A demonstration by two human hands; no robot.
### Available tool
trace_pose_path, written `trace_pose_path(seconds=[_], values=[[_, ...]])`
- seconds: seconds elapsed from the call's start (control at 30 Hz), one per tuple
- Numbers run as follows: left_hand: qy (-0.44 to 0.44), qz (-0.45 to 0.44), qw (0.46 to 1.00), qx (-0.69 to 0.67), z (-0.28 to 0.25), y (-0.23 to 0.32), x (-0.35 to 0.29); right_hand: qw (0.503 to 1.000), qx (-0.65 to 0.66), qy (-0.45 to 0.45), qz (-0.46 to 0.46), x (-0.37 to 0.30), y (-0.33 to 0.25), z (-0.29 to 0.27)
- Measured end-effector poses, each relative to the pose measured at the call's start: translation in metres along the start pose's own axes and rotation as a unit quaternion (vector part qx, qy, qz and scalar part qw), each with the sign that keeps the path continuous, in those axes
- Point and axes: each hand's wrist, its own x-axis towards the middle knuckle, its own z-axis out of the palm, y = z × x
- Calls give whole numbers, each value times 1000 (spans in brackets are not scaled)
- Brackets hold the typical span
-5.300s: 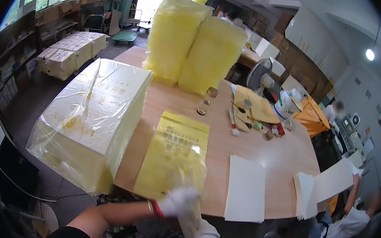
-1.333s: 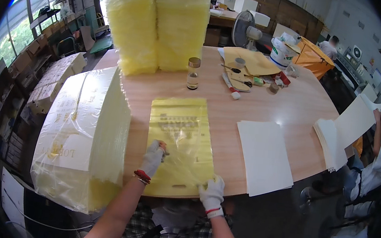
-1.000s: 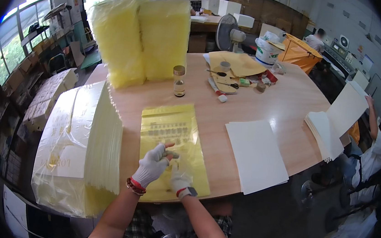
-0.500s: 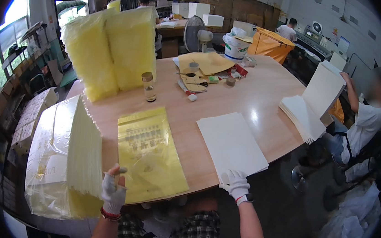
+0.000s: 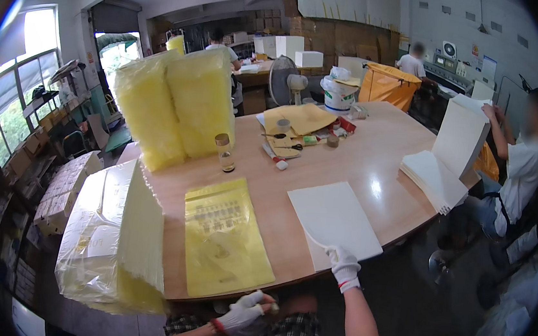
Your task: The person repeatedly picks up white sheets from a stack, places them into yellow plastic bags, and sets the filled bags aside on the table. The process is continuous and repetitive throughout the clip.
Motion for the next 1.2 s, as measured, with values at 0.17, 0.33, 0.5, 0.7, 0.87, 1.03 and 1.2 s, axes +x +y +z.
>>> trace_pose_path(seconds=[0.17,0.33,0.5,0.7,0.87,1.03,1.2], values=[[-145,-129,767,-611,14,-56,48,953,-4,-146,-265,-65,-109,-20],[-15,-134,966,-221,-16,-42,-5,926,249,-275,67,-98,-44,-33],[-38,-262,935,238,-13,26,-38,538,719,-150,414,-136,-62,21],[-11,-10,865,502,27,-37,-51,845,442,-147,263,-156,-129,66],[244,283,854,362,-57,1,-26,844,468,-137,225,-131,-129,39],[257,45,922,286,-150,78,11,914,367,-69,161,-107,-170,-34],[47,52,980,-187,-185,43,63,971,182,-131,-82,-98,-178,-51]])
